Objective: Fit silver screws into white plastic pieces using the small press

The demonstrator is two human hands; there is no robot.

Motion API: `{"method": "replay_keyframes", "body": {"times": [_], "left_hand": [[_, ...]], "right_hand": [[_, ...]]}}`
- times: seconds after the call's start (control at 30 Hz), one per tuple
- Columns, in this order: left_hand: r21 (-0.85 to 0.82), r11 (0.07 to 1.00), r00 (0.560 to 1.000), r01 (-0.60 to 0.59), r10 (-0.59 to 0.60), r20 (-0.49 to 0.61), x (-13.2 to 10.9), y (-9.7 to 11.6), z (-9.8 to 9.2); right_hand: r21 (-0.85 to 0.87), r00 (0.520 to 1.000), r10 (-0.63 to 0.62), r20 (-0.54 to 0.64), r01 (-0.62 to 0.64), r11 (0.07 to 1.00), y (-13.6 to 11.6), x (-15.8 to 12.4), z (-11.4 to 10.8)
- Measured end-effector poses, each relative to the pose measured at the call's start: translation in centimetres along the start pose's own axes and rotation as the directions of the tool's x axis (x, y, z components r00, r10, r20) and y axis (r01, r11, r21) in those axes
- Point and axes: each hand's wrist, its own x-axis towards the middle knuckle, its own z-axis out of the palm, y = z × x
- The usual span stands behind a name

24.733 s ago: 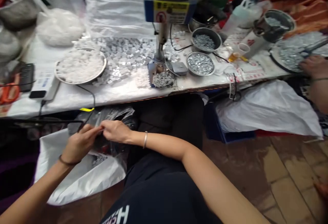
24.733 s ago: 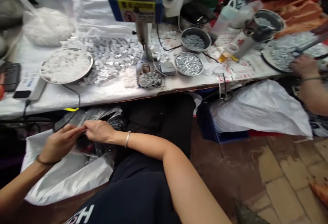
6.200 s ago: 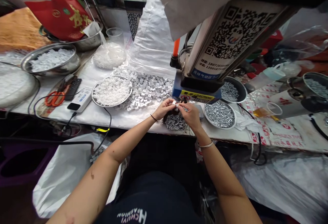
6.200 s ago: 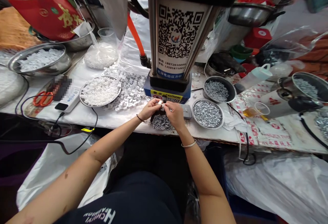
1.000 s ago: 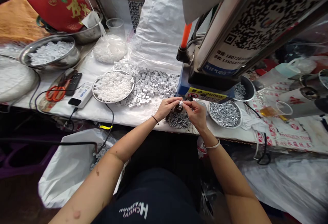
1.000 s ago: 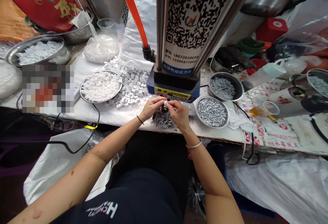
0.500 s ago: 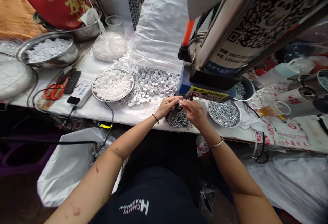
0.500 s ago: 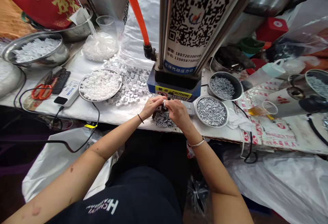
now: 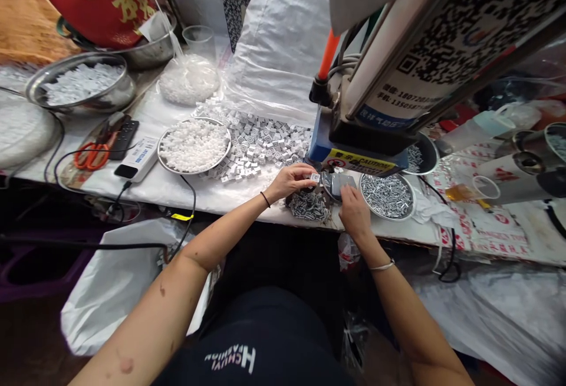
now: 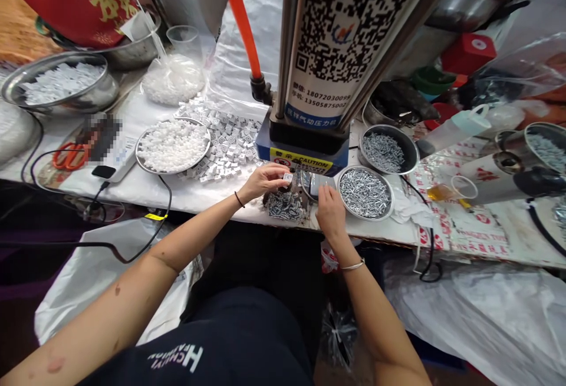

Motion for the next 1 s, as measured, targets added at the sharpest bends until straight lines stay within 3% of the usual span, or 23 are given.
{"method": "replay_keyframes", "body": {"times": [0.1,0.17,0.23,0.33,0.43,0.57,0.67,0.73,0.87,1.0], "left_hand": [[0.016,1.0,0.999,-0.001,0.001,0.037,0.3,0.1,-0.3],[0.066,0.997,0.996,-0.027,0.021,0.087,0.7,0.7,-0.7],[0.145,0.987,0.986,-0.074,0.051,0.157,1.2,1.5,-1.3],[0.24,0.966,0.969,-0.099,0.038,0.245,1.8,2.8,-2.0],[0.176,0.984,0.978,0.027,-0.062,0.198,2.0,2.9,-2.2],[-0.217,0.938,0.963,0.271,-0.261,0.073,2.0,0.9,-1.1],[-0.461,0.834,0.941,0.302,-0.339,0.004,2.1,-1.2,0.1],[-0.502,0.815,0.936,0.289,-0.35,-0.029,2.0,-2.2,0.6],[-0.437,0.85,0.948,0.294,-0.318,0.019,1.3,-3.2,0.3],[-0.396,0.871,0.956,0.291,-0.276,0.095,0.7,-3.0,-0.5]], "right_hand": [[-0.096,0.998,-0.031,0.055,0.036,0.995,0.8,-1.0,1.0],[-0.081,0.996,-0.021,0.088,0.028,0.996,0.7,-0.5,0.5],[0.026,0.994,-0.007,0.107,0.005,1.0,0.1,0.7,-0.6],[0.316,0.998,0.065,0.024,-0.069,0.946,-2.1,2.7,-2.4],[0.562,0.986,0.161,-0.038,-0.113,0.82,-4.6,4.1,-2.7],[0.814,0.973,0.174,0.155,-0.225,0.535,-5.8,5.7,-1.3],[0.891,0.918,0.276,0.285,-0.36,0.276,-5.1,6.9,-0.3],[0.897,0.865,0.372,0.337,-0.415,0.152,-4.4,7.5,-0.2],[0.878,0.803,0.41,0.432,-0.479,0.015,-4.0,7.6,-1.1],[0.892,0.8,0.445,0.402,-0.452,0.008,-4.8,6.9,-2.0]]}}
